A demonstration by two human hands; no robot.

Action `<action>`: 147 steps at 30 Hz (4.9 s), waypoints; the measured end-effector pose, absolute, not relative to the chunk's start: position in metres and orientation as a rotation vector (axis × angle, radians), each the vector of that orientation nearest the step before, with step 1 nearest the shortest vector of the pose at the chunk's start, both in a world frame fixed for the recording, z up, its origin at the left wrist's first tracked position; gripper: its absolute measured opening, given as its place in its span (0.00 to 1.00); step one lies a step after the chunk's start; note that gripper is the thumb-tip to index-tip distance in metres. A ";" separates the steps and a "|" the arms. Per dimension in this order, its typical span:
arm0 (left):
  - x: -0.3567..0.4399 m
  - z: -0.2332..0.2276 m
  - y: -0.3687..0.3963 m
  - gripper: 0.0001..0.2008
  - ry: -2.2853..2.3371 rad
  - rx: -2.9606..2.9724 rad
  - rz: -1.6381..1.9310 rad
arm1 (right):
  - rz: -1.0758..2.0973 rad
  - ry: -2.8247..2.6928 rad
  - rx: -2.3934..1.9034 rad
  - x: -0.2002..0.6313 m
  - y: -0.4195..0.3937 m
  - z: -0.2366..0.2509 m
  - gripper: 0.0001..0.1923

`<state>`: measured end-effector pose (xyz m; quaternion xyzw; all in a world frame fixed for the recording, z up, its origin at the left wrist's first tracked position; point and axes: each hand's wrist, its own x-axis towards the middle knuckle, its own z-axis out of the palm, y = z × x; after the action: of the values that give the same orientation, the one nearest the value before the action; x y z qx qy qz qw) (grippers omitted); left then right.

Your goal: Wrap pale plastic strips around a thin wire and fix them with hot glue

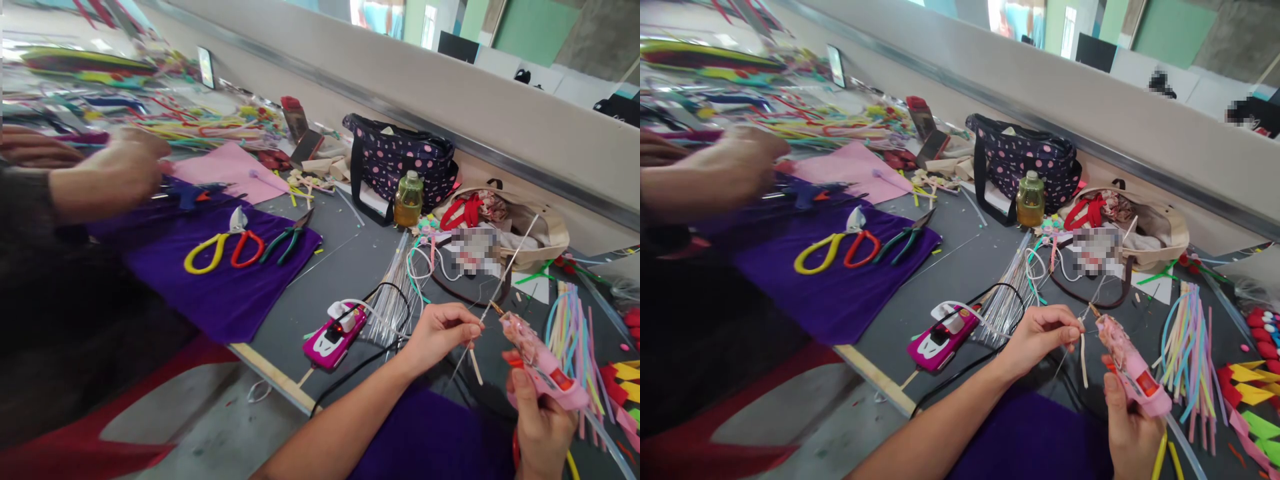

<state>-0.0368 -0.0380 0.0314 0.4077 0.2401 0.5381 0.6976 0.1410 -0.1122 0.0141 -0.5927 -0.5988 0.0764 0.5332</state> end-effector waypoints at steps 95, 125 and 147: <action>-0.036 0.033 -0.042 0.09 0.717 1.389 1.322 | 0.214 -1.300 -1.412 0.140 -0.113 0.020 0.15; -0.035 0.025 -0.043 0.05 0.755 1.256 1.254 | 0.320 -1.280 -1.448 0.132 -0.116 0.007 0.17; -0.036 0.029 -0.045 0.06 0.845 1.264 1.222 | 0.353 -1.326 -1.424 0.128 -0.116 0.017 0.15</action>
<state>-0.0357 -0.0452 0.0291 0.5364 0.3586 0.5185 0.5612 0.1281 -0.1156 0.0174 -0.6016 -0.5600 0.1490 0.5498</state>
